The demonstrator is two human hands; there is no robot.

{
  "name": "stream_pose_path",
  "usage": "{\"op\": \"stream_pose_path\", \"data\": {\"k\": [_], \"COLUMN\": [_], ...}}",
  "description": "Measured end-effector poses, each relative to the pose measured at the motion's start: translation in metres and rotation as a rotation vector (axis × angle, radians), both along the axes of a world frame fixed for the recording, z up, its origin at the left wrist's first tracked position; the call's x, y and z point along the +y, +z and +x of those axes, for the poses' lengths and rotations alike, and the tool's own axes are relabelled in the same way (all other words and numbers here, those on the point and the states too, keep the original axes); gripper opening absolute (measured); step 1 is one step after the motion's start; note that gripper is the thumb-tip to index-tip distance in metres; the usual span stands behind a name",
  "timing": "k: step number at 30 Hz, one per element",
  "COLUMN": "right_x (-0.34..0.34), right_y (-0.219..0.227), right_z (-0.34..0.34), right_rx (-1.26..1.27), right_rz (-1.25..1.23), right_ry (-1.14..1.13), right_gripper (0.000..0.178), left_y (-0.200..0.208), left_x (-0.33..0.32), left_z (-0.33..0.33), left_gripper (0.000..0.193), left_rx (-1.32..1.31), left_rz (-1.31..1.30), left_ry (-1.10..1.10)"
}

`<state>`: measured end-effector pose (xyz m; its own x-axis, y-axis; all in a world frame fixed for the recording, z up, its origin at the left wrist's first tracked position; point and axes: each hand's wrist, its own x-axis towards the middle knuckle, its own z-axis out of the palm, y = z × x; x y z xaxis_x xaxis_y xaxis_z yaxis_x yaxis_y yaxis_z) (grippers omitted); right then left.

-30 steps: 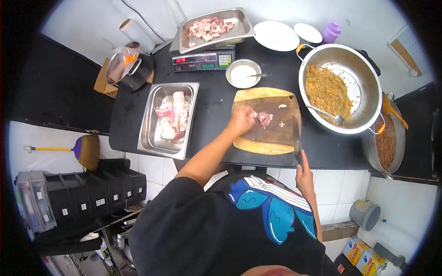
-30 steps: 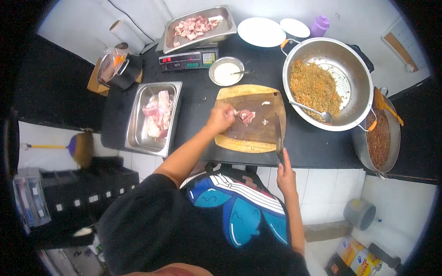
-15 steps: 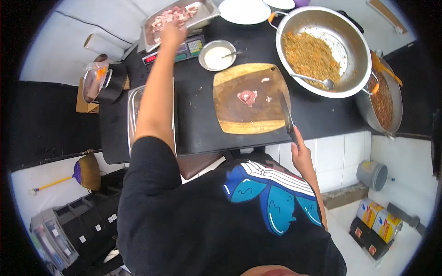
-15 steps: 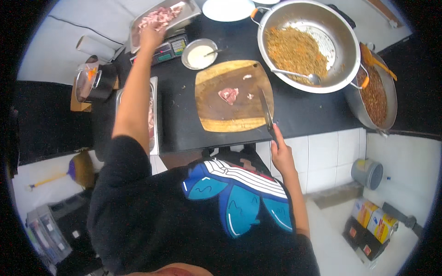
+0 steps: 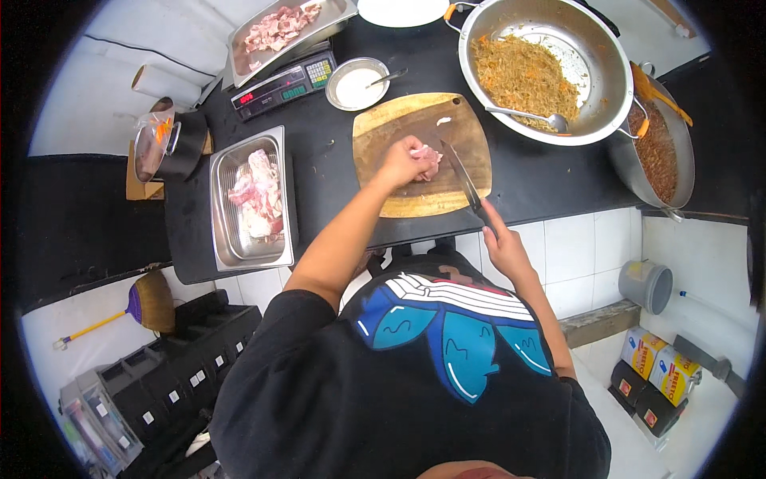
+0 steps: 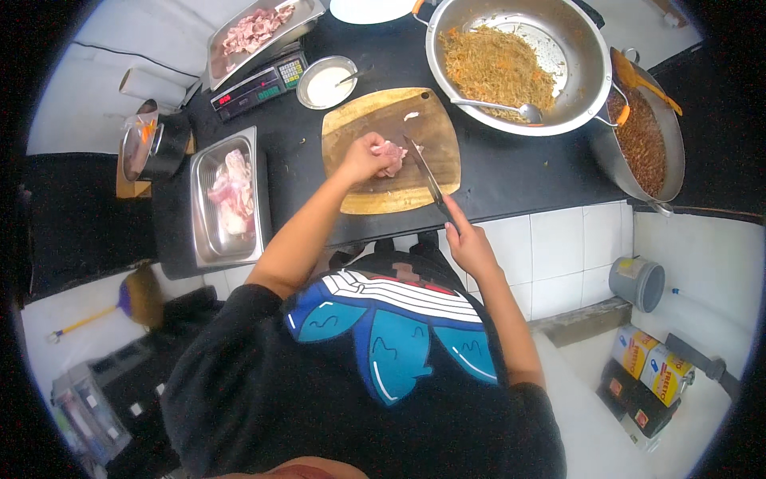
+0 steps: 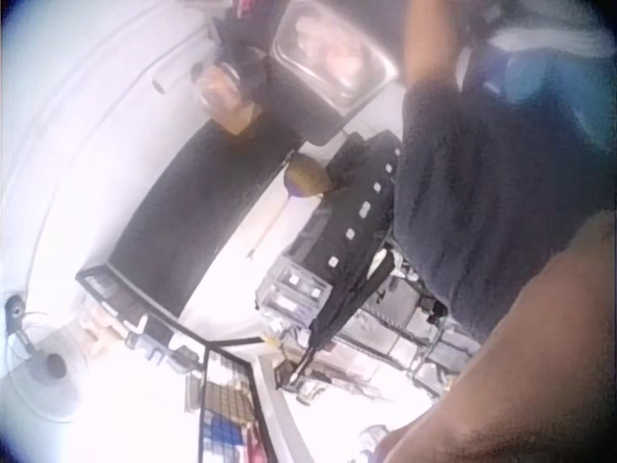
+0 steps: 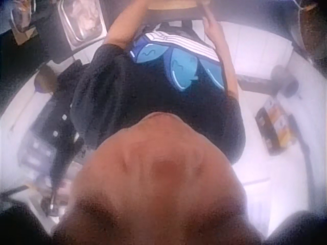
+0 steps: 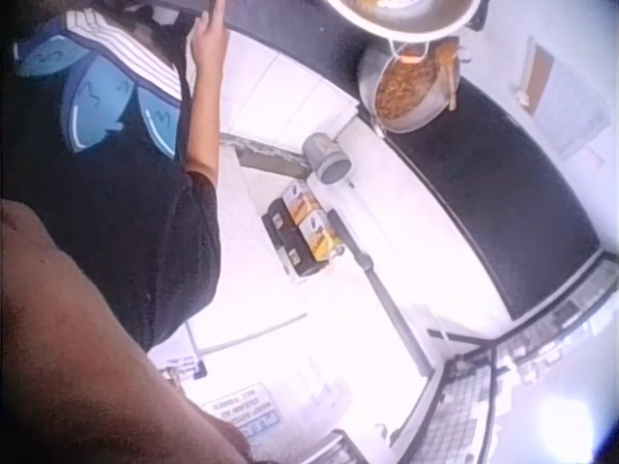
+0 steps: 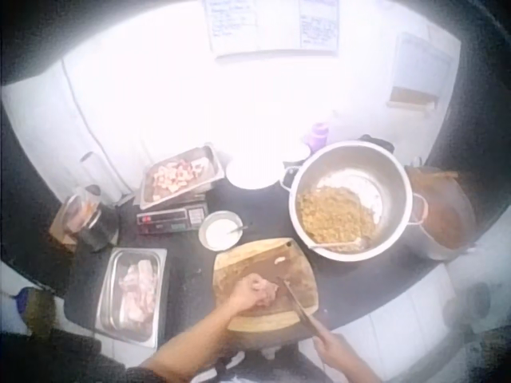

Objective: The person cuts raw meat into small pieces on a wooden board using a knife and moves them into a tray on a digital scale.

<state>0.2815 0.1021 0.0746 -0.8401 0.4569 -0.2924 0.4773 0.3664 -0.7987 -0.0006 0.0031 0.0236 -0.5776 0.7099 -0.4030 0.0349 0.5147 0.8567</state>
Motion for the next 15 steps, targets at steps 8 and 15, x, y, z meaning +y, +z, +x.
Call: {"op": "stream_pose_path", "data": {"k": [8,15], "right_x": [-0.008,-0.034], "right_y": [-0.013,-0.026], "right_z": [-0.033,-0.057], "right_rx": [-0.066,-0.093], "right_rz": [0.143,0.175], "right_ry": [0.197,0.298], "right_gripper": [0.059,0.064], "left_y": [-0.030,-0.041], "left_x": [-0.049,-0.048], "left_z": [-0.005,0.020], "left_gripper": [0.028,0.015], "left_rx": [0.807,0.979], "left_rz": [0.017,0.034], "left_ry": [0.080,0.134]}}
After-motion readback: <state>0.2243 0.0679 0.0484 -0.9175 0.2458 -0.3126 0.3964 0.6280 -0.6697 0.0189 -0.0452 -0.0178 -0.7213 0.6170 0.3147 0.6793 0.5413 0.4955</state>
